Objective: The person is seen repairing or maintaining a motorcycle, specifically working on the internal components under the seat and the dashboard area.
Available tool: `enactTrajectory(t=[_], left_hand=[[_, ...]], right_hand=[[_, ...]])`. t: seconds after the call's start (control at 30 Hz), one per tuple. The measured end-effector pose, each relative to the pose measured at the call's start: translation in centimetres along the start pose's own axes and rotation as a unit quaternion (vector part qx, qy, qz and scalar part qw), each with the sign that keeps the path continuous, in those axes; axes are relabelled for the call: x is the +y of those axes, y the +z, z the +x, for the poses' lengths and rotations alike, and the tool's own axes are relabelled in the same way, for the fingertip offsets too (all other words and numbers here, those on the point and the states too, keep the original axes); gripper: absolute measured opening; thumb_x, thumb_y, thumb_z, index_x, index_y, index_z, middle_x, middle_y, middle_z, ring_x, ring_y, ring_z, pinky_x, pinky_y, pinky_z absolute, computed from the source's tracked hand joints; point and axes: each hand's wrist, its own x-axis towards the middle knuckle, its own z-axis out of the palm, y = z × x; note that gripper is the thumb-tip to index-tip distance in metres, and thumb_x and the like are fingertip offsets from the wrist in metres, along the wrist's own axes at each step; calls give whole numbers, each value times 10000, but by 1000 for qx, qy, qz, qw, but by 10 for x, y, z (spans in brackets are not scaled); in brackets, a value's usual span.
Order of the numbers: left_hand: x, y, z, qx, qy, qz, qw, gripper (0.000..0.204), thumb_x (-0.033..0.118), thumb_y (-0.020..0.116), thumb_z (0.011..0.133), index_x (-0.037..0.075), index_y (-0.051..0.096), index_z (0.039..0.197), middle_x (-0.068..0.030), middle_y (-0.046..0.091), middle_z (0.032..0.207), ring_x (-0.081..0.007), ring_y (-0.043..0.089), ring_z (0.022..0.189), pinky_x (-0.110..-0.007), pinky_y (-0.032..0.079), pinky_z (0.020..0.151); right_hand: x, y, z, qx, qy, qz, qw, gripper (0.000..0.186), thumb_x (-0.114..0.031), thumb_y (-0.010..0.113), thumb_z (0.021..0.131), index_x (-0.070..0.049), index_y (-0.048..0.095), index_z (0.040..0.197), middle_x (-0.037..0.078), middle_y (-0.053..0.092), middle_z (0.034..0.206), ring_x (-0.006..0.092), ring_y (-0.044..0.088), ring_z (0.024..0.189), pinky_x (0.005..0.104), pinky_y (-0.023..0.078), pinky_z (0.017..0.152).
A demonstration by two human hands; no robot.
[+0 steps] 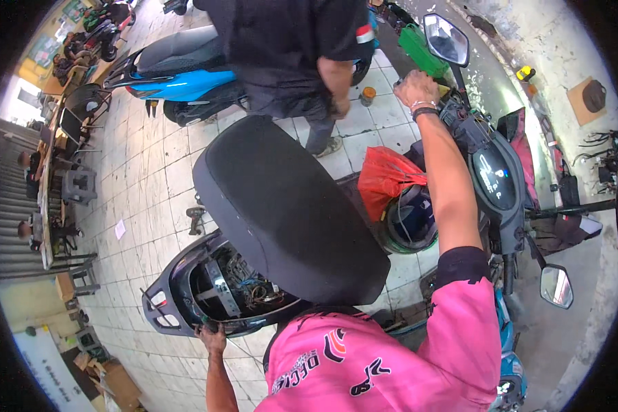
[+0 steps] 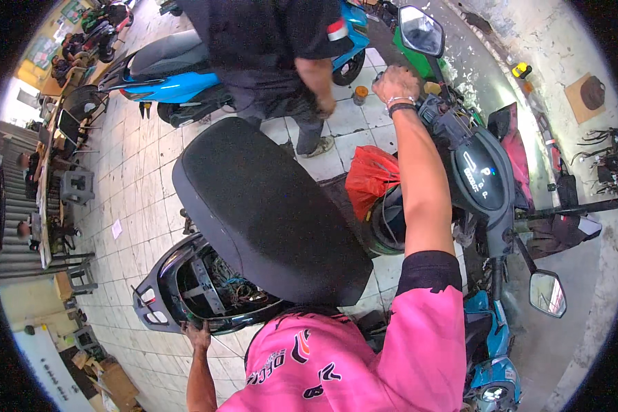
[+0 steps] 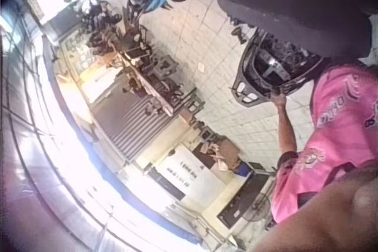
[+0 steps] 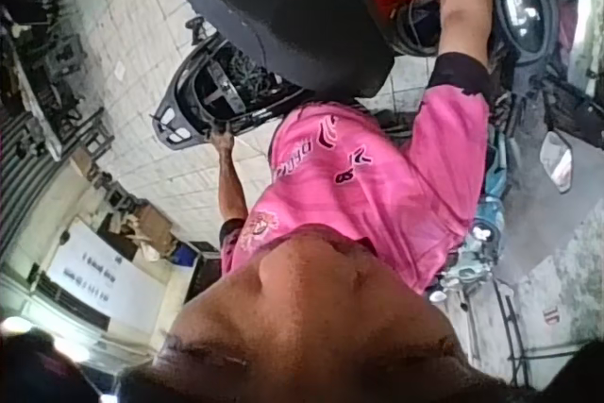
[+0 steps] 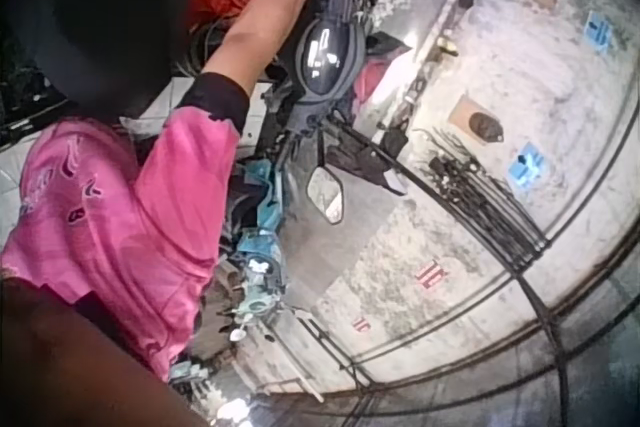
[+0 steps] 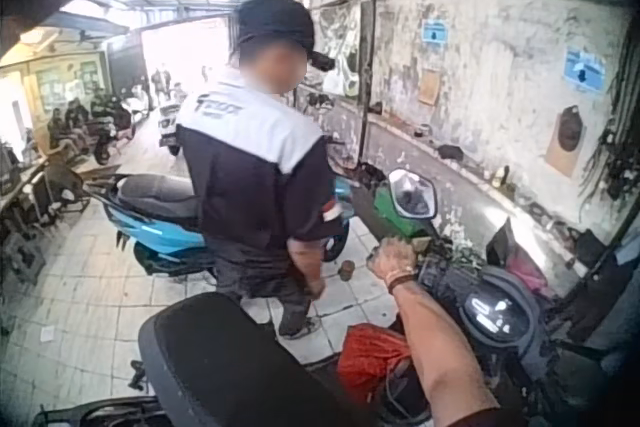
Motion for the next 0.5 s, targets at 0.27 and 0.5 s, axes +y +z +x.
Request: enactTrajectory(t=[0.27,0.5], left_hand=[[-18,8,3,2,-5,14,1000,607,531,703,861,29,668,1199,-203,645,1257,-393,389,1327,-486,196,1180],[-8,-2,1,-54,-30,48,997,546,435,641,908,56,626,1300,-173,638,1326,-325,447,1328,-489,187,1159]], right_hand=[[-1,12,-14,199,-72,-21,977,665,-423,748,756,-9,569,1244,187,655,1149,318,574,1173,447,488,992],[15,12,-4,56,11,-114,992,410,-340,731,795,-119,734,1141,135,706,1211,301,680,1114,494,507,940]])
